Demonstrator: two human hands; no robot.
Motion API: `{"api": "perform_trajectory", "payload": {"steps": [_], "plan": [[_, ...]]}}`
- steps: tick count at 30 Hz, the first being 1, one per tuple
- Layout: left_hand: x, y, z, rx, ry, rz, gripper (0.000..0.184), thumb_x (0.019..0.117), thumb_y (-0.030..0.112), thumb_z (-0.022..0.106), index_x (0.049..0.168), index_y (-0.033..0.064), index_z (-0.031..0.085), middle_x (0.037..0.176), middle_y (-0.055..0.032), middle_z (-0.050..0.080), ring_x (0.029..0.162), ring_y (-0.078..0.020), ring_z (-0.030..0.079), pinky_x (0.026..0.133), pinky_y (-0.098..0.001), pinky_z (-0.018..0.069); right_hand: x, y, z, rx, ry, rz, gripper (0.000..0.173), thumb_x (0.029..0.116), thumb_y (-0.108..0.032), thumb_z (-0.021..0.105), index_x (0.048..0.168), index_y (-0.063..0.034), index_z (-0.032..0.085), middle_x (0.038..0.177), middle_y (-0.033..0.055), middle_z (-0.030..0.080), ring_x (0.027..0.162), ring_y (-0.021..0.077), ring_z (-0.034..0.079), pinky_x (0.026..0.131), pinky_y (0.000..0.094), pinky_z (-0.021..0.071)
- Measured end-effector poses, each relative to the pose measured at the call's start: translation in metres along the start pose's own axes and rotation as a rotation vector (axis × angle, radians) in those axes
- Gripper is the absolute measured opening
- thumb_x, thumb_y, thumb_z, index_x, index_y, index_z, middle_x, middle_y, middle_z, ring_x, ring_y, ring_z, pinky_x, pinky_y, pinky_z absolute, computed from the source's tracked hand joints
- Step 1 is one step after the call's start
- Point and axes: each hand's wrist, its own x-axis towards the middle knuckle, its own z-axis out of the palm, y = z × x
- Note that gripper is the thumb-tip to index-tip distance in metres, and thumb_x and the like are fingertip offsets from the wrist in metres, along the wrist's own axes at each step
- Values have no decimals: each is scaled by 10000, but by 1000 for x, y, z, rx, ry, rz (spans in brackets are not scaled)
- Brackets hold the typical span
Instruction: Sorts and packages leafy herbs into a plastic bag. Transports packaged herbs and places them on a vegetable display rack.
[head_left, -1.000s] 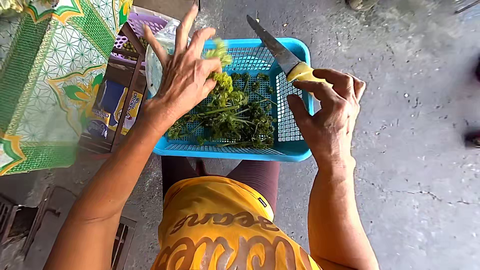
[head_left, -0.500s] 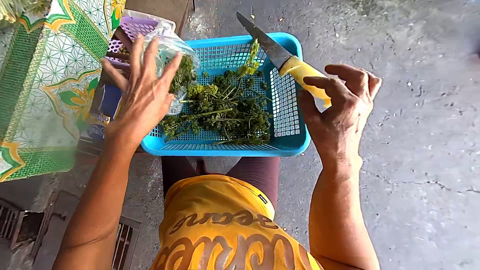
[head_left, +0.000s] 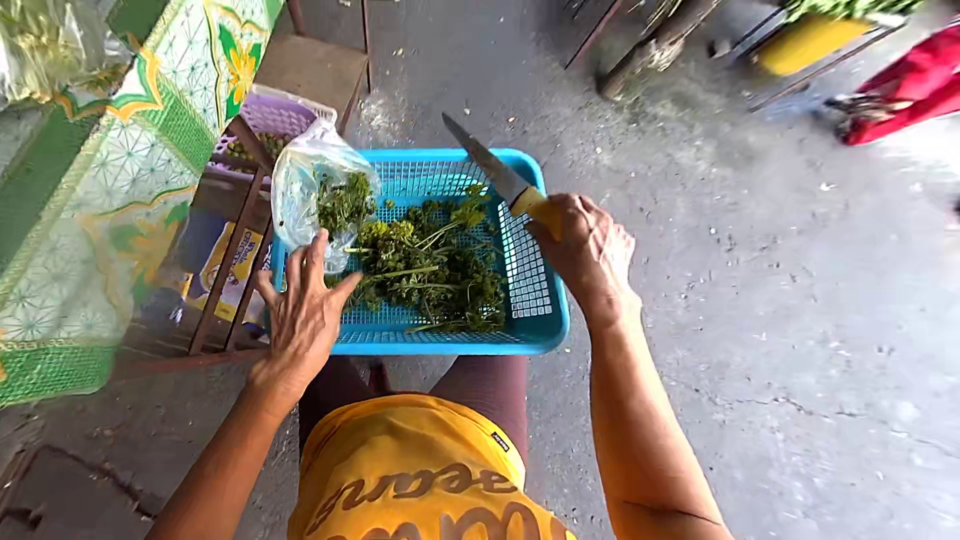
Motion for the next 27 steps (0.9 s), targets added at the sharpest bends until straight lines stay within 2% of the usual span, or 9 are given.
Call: {"api": "perform_trajectory", "payload": {"steps": [1, 3, 7, 11, 15, 18, 21, 24, 27], "plan": [[1, -2, -1, 37, 9, -7, 605, 835, 35, 773, 1342, 349, 677, 1612, -218, 326, 1388, -490, 400, 986, -760, 299, 1, -2, -1, -7, 4, 2, 391, 971, -321, 697, 1253, -66, 607, 1101, 270, 652, 847, 523, 653, 609, 704, 481], [10, -6, -12, 71, 67, -36, 867, 780, 1, 774, 1507, 387, 505, 1630, -235, 264, 1347, -522, 406, 916, -739, 342, 0, -7, -7, 7, 17, 36, 409, 921, -248, 755, 1243, -39, 613, 1127, 284, 653, 881, 545, 650, 630, 735, 468], [55, -27, -32, -190, 112, -225, 764, 865, 213, 761, 1553, 171, 433, 1613, -287, 280, 1365, -531, 415, 947, -693, 423, -21, -3, -15, 180, 106, 44, 485, 906, -248, 776, 1289, -19, 586, 1145, 292, 644, 972, 522, 641, 742, 731, 474], [106, -61, -21, -413, 50, -390, 962, 905, 292, 767, 1618, 18, 183, 1551, -322, 361, 1405, -474, 417, 1122, -616, 384, -51, 2, -14, 418, 177, 25, 540, 921, -350, 720, 1342, -51, 559, 1156, 212, 655, 955, 360, 666, 784, 601, 521], [126, -31, -27, -462, -173, -313, 390, 1007, 197, 613, 1356, 24, 612, 1225, -248, 671, 1153, -422, 642, 995, -652, 462, -74, 14, -11, 511, 155, 60, 551, 905, -380, 714, 1349, -85, 576, 1140, 166, 670, 899, 279, 678, 745, 529, 547], [127, 21, -50, -442, -158, -115, 344, 1036, 195, 564, 1360, 133, 660, 1214, -136, 714, 1122, -324, 677, 968, -584, 496, -80, 18, -12, 539, 165, 109, 532, 902, -380, 727, 1331, -99, 589, 1108, 150, 673, 821, 253, 675, 678, 498, 552], [126, 50, -57, -454, -89, 125, 387, 1000, 232, 611, 1377, 156, 650, 1217, -109, 712, 1114, -270, 684, 945, -521, 528, -84, 19, -15, 550, 172, 123, 529, 908, -377, 728, 1343, -111, 586, 1105, 134, 674, 801, 227, 672, 671, 472, 559], [110, 68, -35, -360, -322, 247, 525, 942, 514, 677, 1412, 283, 635, 1435, -146, 532, 1306, -367, 507, 945, -633, 455, -88, 19, -16, 565, 172, 113, 514, 919, -375, 718, 1342, -116, 580, 1102, 124, 674, 789, 211, 671, 666, 447, 564], [91, 76, -1, -245, -523, 270, 656, 916, 744, 520, 1435, 353, 604, 1650, -142, 299, 1529, -401, 235, 1065, -822, 191, -93, 19, -14, 564, 167, 122, 519, 927, -410, 712, 1338, -118, 587, 1097, 118, 678, 805, 207, 669, 682, 438, 555]]}}
